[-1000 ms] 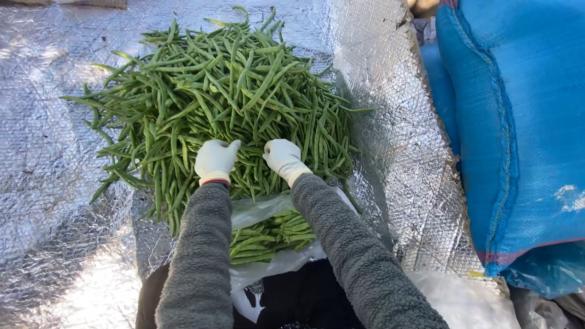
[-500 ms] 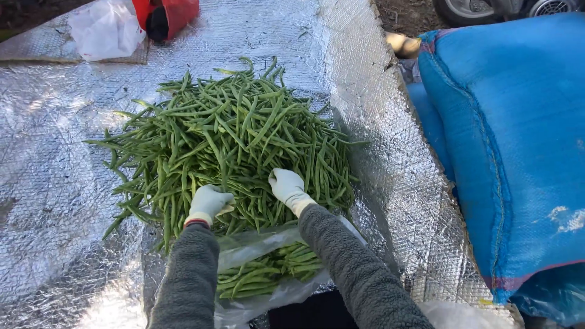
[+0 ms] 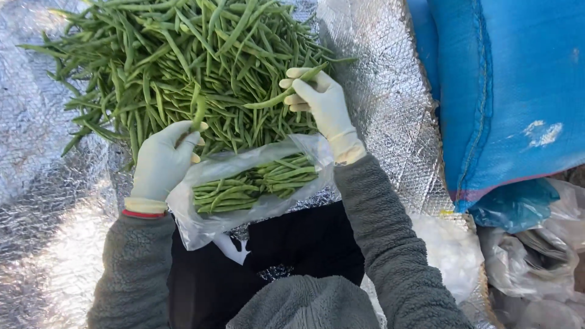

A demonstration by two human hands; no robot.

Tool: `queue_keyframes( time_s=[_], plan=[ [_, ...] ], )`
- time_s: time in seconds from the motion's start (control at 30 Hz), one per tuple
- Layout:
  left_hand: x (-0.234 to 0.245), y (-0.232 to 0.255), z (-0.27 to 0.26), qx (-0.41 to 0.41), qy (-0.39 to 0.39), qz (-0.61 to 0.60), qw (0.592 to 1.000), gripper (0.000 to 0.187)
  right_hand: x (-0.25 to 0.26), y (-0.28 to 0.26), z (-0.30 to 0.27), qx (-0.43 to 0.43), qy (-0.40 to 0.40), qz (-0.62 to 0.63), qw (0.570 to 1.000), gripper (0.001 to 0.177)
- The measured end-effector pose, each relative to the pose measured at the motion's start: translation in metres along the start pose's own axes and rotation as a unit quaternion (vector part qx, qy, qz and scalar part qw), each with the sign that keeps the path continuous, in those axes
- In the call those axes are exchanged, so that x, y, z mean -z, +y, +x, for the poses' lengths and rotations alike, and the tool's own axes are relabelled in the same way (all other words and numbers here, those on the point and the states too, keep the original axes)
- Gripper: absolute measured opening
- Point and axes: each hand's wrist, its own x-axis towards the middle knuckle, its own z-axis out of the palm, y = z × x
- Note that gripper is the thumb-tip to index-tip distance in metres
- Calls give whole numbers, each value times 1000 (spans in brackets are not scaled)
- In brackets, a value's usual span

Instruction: Picking green beans from a pile and placing them into a plastic bag

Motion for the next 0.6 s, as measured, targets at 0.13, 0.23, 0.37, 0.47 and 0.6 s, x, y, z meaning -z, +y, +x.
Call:
queue_keyframes(
  time_s=[0.13,0.23,0.37,0.47,0.6],
  plan=[
    [-8,45,-51,-25,-59,146,987,20,16,-40,-52,47,-39,-55,997,25],
    [-46,12,-52,-219,-27,335,916,7,0,-50,-84,11,-117,-187,975,26],
    [-116,-120,-56,-91,-94,494,860,13,-10,20,-109,138,-228,-494,828,17],
    [-137,-167,-49,-71,-87,539,835,13,9,111,-102,176,-239,-659,691,14],
    [-135,-188,-42,-70,-76,554,826,11,34,198,-72,116,-235,-741,618,8]
  ],
)
